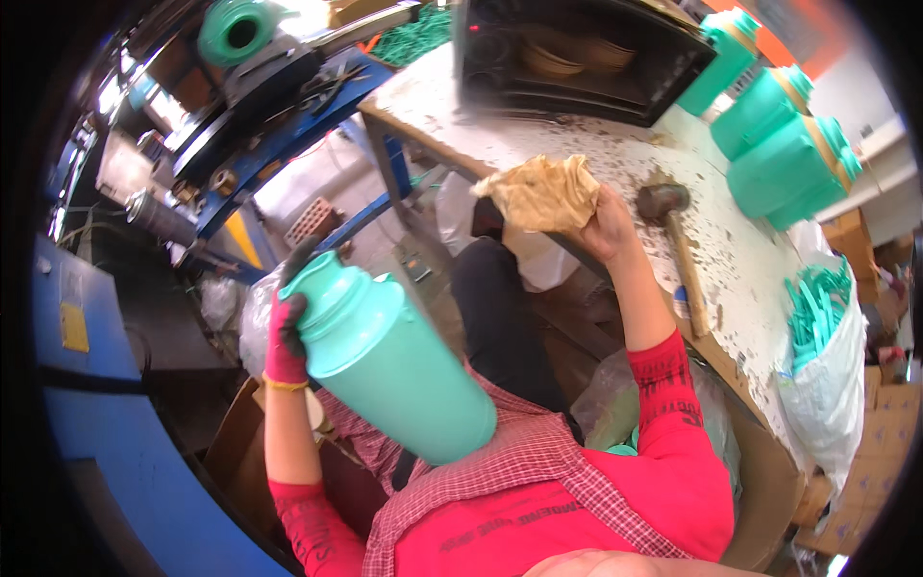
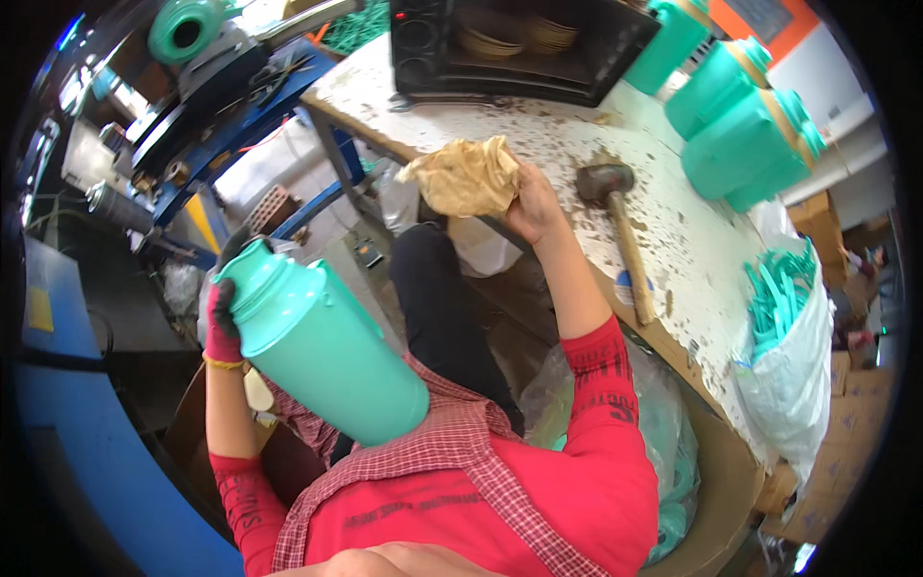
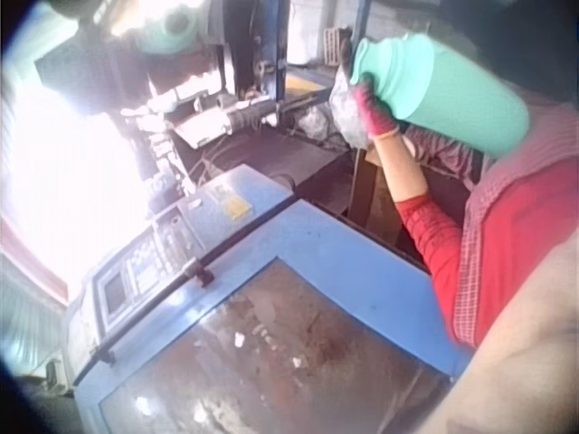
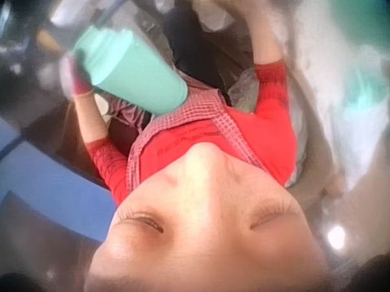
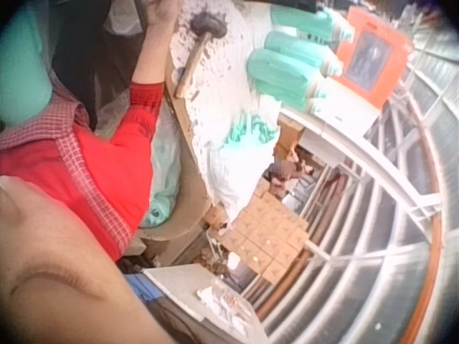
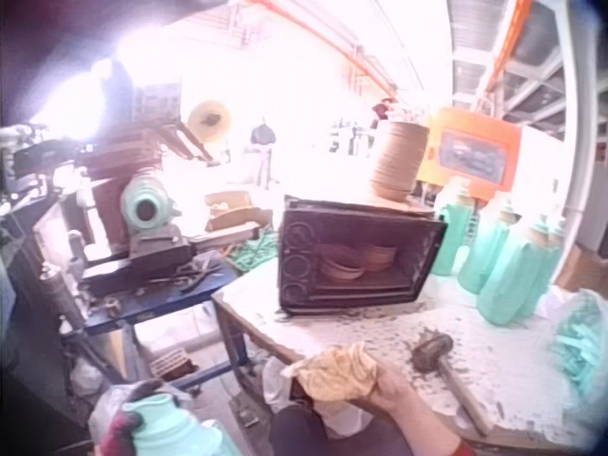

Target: The person assembles teal plastic pitchers by attaching handles and securing lids. They wipe the body of each pitcher with a cloth, place a lid on top, and use a mallet to tap the lid into place. The finished units are set aside on the workbench.

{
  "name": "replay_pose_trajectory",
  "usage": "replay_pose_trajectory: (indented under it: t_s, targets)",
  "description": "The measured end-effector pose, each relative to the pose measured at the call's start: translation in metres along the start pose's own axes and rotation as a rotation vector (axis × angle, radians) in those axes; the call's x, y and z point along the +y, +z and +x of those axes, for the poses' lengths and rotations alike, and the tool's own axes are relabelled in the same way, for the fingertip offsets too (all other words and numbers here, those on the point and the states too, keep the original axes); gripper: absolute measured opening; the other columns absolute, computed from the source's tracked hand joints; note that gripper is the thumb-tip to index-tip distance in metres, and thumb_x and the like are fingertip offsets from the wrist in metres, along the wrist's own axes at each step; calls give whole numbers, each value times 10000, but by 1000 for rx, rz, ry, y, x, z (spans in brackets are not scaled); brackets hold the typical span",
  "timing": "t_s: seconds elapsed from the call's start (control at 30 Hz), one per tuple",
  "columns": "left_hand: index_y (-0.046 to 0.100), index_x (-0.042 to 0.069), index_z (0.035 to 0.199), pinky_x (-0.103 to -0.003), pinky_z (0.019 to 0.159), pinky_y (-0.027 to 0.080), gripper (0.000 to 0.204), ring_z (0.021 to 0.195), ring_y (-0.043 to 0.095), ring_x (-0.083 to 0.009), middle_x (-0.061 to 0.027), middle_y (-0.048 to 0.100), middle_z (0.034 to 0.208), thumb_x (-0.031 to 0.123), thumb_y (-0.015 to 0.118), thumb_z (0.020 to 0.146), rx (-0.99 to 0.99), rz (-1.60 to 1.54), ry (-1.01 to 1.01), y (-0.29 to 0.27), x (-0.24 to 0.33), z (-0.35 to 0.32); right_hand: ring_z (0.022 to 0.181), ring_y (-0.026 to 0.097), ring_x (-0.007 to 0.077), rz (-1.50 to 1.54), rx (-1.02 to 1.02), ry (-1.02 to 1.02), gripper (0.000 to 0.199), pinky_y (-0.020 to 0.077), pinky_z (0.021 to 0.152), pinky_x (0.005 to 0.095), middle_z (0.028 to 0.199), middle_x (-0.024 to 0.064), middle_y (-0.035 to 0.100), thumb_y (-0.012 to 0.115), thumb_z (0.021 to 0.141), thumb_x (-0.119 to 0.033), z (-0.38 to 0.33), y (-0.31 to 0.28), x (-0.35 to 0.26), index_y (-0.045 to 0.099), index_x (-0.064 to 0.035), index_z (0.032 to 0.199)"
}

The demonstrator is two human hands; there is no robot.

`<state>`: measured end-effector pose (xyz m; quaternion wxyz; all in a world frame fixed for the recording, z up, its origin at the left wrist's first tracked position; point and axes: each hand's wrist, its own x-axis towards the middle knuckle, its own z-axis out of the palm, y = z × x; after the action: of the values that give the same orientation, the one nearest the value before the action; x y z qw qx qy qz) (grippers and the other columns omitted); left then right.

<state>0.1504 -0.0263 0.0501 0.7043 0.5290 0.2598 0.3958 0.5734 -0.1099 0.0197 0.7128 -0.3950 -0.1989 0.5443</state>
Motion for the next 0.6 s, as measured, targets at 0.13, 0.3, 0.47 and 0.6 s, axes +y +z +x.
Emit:
replay_pose_trajectory:
  t_s: [0.13,0.3,0.47,0.6]
  targets:
    - [471,-1,1393,-371,1029,457,842,1166,592,-241,-143,590,1302,389,774,712,-62,-115,-51,10,-3,9,968,684,177,-40,-162,-38,323,554,865,308,1079,104,695,598,991,-242,18,63,71,643,34,1153]
    - [511,21,1329,-347,990,483,783,1118,615,-228,-112,621,1197,360,792,681,-82,-194,-94,11,-4,14,927,664,138,-13,-299,-219,130,546,817,262,1009,71,676,642,952,-111,16,152,135,620,-22,1043]
    - [530,32,1291,-333,971,493,748,1103,618,-216,-99,627,1173,343,810,672,-70,-183,-97,-4,2,6,873,633,100,-175,-304,-54,122,510,768,225,994,46,661,644,939,-106,19,191,150,599,-28,1022]
    - [533,26,1289,-340,982,488,737,1118,613,-216,-102,623,1196,346,802,682,-38,-219,-62,-21,-14,3,880,615,94,-233,-489,17,119,502,779,232,995,38,655,641,937,-111,22,181,165,601,-11,988]
